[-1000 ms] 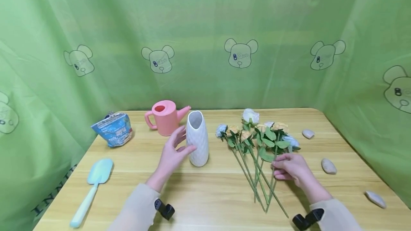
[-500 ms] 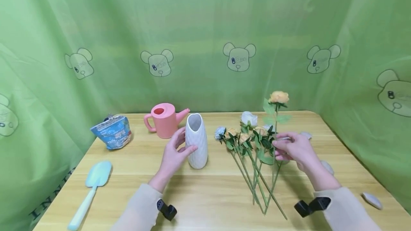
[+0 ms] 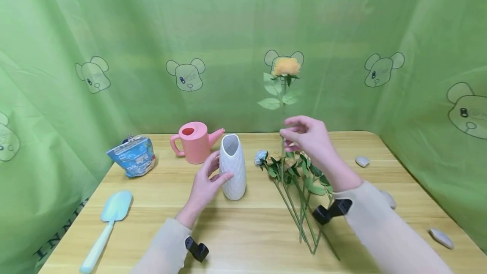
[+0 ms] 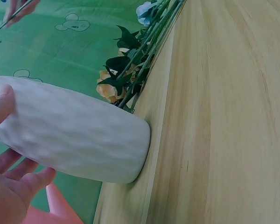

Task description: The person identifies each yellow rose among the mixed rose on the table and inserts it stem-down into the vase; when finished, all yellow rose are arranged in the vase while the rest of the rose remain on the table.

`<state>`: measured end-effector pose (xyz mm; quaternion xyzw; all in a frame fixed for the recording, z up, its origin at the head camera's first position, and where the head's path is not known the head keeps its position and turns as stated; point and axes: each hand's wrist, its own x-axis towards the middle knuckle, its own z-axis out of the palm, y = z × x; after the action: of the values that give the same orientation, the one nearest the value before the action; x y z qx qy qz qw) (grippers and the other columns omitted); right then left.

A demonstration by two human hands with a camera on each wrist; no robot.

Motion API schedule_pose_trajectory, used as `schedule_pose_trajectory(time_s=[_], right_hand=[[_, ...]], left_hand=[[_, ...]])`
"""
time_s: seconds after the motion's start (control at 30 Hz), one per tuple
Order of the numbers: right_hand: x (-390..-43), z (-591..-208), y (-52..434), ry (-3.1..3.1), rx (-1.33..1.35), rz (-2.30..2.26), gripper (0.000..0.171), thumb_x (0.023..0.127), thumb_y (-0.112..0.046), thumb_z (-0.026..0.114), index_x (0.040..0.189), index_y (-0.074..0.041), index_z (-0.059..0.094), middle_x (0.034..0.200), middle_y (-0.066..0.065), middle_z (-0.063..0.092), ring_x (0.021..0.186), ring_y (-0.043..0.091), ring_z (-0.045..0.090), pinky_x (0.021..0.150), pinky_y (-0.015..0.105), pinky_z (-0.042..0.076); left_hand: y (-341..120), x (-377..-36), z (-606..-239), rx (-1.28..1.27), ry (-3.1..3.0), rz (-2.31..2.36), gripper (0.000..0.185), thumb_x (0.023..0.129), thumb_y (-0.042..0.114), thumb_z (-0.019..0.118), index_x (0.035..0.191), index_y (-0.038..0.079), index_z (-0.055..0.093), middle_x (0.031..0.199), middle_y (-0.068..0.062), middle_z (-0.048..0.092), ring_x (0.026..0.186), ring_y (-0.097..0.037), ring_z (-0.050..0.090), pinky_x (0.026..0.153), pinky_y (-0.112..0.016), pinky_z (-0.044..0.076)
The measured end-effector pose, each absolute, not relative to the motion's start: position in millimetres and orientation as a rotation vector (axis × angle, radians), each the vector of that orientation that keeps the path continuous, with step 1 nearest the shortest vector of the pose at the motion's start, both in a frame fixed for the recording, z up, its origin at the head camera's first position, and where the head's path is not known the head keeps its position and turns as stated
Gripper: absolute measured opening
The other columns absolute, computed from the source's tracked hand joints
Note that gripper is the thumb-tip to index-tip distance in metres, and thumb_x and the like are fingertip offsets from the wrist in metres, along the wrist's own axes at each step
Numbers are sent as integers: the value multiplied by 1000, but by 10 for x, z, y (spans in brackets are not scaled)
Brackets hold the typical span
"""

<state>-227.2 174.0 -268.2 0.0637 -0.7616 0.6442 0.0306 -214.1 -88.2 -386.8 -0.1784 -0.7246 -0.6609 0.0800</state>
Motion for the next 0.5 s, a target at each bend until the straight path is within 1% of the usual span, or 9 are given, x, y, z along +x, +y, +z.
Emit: schedule_pose_trajectory(time_s=[0.23,0.4,0.5], right_hand=[[-2465,-2482,1283,-2228,310,2010,35,82,-2,67,115,1,56,94,17,62,72,24,63,67,36,57],[-2580,-2389,977,-2111,429,1973,30,81,-1,69,110,1,59,90,16,63,66,21,62,60,34,57],[-2654,-2391,829,-2059,498,1893,27,81,-2,69,107,1,60,89,16,63,64,22,61,58,33,56]], left_hand=[[-886,-2160,-3908,-558,-2114,-1988,60,82,3,70,136,6,43,130,-18,50,117,-34,49,92,-47,45],[-885,-2184,-3927,-579,-2104,-1993,60,82,3,70,135,6,44,130,-18,50,117,-33,49,92,-47,45],[-890,-2198,-3936,-576,-2108,-2000,60,82,3,69,135,7,43,131,-16,49,117,-33,49,92,-47,45]])
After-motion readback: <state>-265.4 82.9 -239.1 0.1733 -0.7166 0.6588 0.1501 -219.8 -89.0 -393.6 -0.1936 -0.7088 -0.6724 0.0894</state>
